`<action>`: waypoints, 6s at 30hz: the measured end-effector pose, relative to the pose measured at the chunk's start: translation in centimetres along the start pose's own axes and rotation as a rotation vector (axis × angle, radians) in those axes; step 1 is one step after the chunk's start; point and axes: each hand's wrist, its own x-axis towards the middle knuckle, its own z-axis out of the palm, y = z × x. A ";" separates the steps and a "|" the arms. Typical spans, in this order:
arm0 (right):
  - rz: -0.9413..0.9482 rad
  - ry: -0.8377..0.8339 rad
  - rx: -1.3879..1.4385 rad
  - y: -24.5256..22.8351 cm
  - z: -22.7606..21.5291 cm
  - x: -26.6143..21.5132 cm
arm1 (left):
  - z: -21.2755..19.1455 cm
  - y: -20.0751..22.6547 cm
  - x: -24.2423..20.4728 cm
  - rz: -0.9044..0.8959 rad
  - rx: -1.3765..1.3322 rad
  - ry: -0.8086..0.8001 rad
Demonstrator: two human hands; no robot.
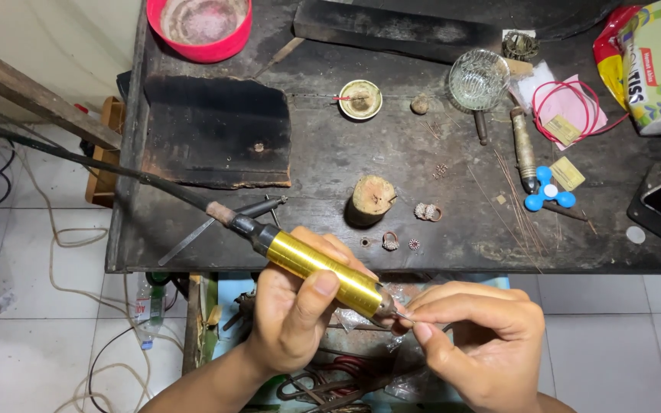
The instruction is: A person is seen working on jewelry at a workbench, using a rotary tool for polishing and pliers for adjustments, followed by a close inspection of the finished pieces.
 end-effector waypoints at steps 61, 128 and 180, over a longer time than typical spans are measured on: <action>0.002 -0.041 0.051 -1.7 0.7 0.7 | -0.5 -1.7 -0.9 -0.480 -0.523 0.102; 0.937 -0.013 -0.014 7.5 0.6 -10.2 | -1.5 -4.3 -12.6 -0.256 0.942 -0.338; 0.078 -0.518 -0.543 12.3 -0.6 -10.7 | -13.2 -3.7 -3.5 0.243 1.434 -0.150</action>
